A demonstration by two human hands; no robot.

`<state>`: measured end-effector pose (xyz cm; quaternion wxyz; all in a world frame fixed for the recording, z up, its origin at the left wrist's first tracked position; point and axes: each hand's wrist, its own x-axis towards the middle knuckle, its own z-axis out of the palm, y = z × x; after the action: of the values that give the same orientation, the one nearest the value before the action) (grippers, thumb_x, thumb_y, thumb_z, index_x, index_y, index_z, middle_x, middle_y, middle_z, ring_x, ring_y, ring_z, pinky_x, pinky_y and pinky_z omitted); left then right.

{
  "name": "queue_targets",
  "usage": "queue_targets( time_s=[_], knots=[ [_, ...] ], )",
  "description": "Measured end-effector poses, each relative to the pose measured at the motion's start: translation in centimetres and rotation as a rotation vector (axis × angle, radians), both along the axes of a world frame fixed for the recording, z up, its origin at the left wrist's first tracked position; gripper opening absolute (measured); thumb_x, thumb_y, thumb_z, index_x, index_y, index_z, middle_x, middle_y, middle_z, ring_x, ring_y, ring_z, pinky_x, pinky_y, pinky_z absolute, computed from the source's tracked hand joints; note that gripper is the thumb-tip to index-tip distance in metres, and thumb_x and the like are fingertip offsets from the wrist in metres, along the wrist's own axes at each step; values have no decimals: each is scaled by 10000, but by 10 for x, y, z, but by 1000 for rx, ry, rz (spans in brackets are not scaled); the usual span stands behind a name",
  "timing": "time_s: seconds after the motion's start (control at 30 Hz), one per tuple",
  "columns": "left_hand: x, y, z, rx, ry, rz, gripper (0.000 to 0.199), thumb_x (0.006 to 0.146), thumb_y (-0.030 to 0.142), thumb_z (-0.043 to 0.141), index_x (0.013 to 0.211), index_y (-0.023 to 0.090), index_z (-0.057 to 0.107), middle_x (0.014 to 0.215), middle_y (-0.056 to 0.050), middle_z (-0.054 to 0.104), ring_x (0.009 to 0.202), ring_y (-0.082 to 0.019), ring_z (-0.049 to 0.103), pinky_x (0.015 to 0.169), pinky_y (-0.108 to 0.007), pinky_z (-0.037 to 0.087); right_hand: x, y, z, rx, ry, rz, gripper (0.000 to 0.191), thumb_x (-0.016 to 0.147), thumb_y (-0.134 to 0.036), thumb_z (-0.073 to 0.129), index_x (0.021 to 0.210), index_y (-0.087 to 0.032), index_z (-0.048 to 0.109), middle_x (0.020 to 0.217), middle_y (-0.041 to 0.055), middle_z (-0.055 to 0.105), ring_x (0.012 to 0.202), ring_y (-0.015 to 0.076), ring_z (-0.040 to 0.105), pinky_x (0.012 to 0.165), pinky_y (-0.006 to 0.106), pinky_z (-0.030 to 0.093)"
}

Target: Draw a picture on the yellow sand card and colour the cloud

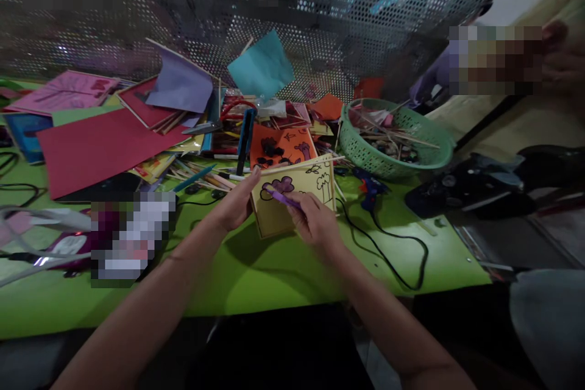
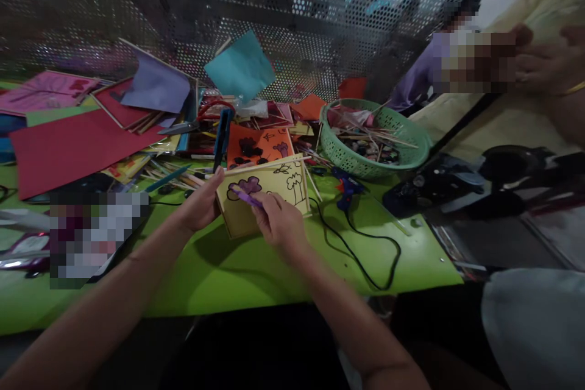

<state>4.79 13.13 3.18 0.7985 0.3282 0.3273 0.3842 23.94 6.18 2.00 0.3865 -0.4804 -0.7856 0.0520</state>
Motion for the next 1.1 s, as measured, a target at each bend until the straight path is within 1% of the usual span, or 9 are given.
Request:
queue_targets(
  time_s=[0.13,0.3,0.4,0.5,0.67,0.73,0.87,1.1],
  knots=[
    [0,0,-1,11,-6,-16,605,1005,607,522,1346,136,688,1290,-184,763,1284,-344,684,1183,-483,469,0,0,-1,15,-2,4,229,1081,-290,460,1223,-225,627,1067,111,757,928,243,727,784,350,573],
    [0,1,-3,50,-40,-22,592,1002,594,543,1372,153,681,1290,-171,766,1259,-332,701,1159,-467,493,0,0,-1,10,-3,9,227,1081,-290,465,1228,-224,626,1082,112,761,932,242,733,791,356,582],
    [-1,1,-4,48,-53,-20,564,992,588,570,1319,150,708,1274,-168,774,1225,-328,720,1134,-462,517,0,0,-1,10,-2,16,239,1081,-286,465,1234,-209,631,1076,120,762,930,248,736,790,359,584],
    [-1,2,-5,51,-39,-4,558,982,594,583,1289,150,725,1268,-170,776,1237,-337,713,1142,-466,511,1,0,1,11,18,-10,237,1077,-280,470,1240,-215,630,1089,121,761,937,247,737,796,356,583],
    [0,1,-2,93,-76,-32,603,1014,578,535,1412,139,651,1314,-174,755,1296,-327,677,1182,-479,470,1,-1,2,10,17,-18,227,1078,-294,471,1226,-232,632,1074,105,763,916,238,736,785,347,580],
    [0,1,-1,96,-77,-32,607,1014,578,534,1425,145,643,1320,-175,752,1306,-332,670,1182,-487,468,1,-1,2,5,17,-22,230,1079,-291,466,1223,-223,632,1072,109,761,927,241,736,791,349,580],
    [-1,1,-3,60,-21,-15,625,984,617,559,1366,139,688,1279,-191,767,1284,-363,681,1153,-514,496,1,-1,2,-14,21,-42,234,1076,-285,471,1237,-222,629,1081,112,758,929,240,736,785,345,577],
    [0,1,-3,36,4,17,607,982,607,569,1320,122,709,1261,-198,773,1254,-354,700,1131,-493,521,0,-1,2,-2,21,-39,239,1074,-288,474,1234,-212,635,1081,116,756,905,241,736,773,343,575]
  ],
)
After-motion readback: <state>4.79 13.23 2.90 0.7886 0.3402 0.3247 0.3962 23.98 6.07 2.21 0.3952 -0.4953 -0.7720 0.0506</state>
